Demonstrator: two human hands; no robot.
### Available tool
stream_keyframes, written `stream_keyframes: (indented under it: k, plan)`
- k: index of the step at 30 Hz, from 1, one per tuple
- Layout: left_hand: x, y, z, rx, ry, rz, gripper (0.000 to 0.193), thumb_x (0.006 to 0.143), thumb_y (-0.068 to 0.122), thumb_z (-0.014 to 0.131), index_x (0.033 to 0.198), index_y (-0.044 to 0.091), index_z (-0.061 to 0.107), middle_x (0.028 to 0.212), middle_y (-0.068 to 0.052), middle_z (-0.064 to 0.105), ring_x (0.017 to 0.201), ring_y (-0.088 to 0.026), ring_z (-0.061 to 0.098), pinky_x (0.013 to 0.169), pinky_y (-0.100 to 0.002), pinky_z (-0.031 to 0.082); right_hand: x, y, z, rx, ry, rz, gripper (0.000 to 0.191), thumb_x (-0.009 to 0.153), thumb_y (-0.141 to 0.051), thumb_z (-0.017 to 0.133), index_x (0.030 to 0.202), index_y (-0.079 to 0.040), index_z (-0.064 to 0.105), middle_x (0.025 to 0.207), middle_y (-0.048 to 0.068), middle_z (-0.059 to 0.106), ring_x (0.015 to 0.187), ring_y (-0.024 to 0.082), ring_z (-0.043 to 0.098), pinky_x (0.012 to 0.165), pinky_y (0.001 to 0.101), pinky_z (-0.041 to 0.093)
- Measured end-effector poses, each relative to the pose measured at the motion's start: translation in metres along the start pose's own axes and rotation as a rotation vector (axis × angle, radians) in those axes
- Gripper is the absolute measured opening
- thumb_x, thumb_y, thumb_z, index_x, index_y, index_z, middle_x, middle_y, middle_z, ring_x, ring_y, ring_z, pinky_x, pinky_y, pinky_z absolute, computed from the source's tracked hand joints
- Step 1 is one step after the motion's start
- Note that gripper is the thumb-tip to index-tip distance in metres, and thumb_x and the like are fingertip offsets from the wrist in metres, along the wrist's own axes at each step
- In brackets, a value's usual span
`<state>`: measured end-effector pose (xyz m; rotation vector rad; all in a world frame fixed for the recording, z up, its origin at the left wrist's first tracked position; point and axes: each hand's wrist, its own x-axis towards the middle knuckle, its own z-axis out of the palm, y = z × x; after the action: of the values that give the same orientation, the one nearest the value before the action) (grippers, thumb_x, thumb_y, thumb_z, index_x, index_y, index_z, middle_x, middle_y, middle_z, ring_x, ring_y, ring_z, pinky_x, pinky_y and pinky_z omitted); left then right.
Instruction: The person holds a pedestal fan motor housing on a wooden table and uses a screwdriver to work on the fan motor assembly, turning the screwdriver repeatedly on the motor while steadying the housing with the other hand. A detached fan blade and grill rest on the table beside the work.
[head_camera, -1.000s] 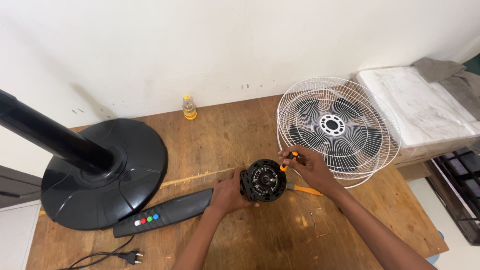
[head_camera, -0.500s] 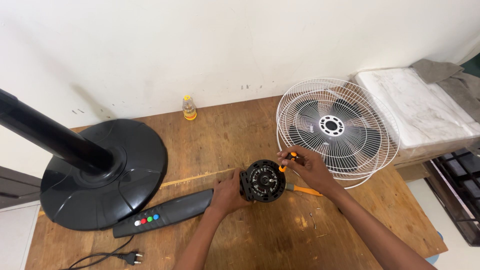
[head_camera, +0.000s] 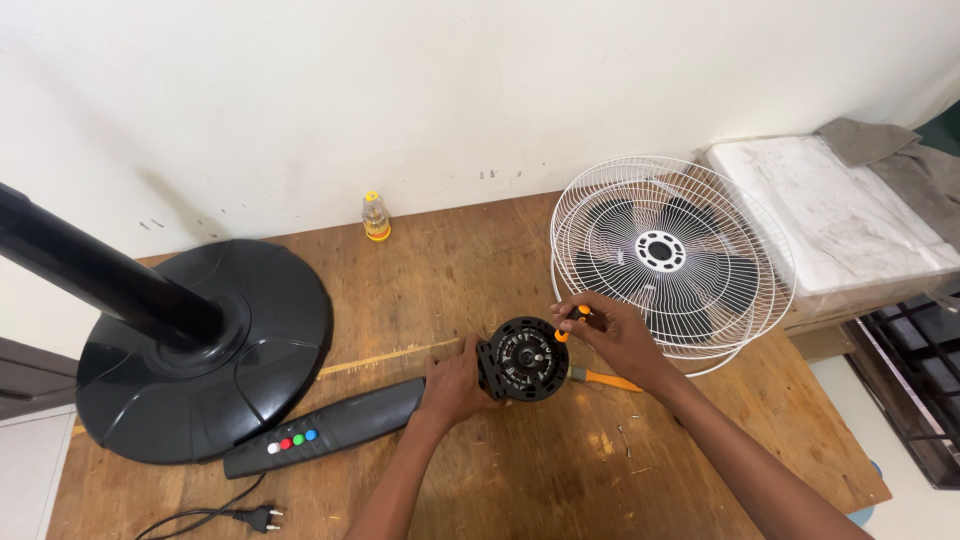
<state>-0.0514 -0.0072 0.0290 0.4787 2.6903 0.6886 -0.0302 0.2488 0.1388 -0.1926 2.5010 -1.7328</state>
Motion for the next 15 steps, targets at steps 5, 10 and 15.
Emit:
stream_keyframes:
  k: [5, 10, 15]
  plan:
    - [0.001, 0.002, -0.002, -0.008, -0.020, -0.025, 0.109, 0.052, 0.057, 0.095, 0.136, 0.014, 0.041, 0.128, -0.007, 0.060, 0.109, -0.033, 0.067, 0.094, -0.056, 0.034, -0.002, -0.014, -0.001, -0.254, -0.014, -0.074, 0.028, 0.084, -0.020, 0.078, 0.109, -0.009, 0.075, 0.103, 0.003, 0.080, 0.089, 0.012, 0.076, 0.079, 0.0290, 0.059]
    - [0.005, 0.003, -0.007, -0.005, -0.030, -0.023, 0.107, 0.053, 0.054, 0.094, 0.139, 0.015, 0.042, 0.132, -0.007, 0.058, 0.113, -0.032, 0.065, 0.093, -0.059, 0.035, 0.005, -0.022, -0.004, -0.540, -0.022, -0.239, 0.029, 0.080, -0.028, 0.082, 0.094, -0.005, 0.071, 0.079, 0.004, 0.076, 0.064, 0.014, 0.071, 0.058, 0.0291, 0.057]
    - [0.004, 0.005, -0.007, 0.008, -0.031, -0.011, 0.106, 0.054, 0.054, 0.094, 0.140, 0.016, 0.043, 0.137, -0.006, 0.055, 0.118, -0.032, 0.063, 0.094, -0.064, 0.034, 0.013, -0.021, 0.003, -1.031, 0.038, -0.301, 0.047, 0.085, -0.050, 0.075, 0.080, -0.004, 0.063, 0.057, 0.007, 0.063, 0.048, 0.024, 0.060, 0.046, 0.0385, 0.045]
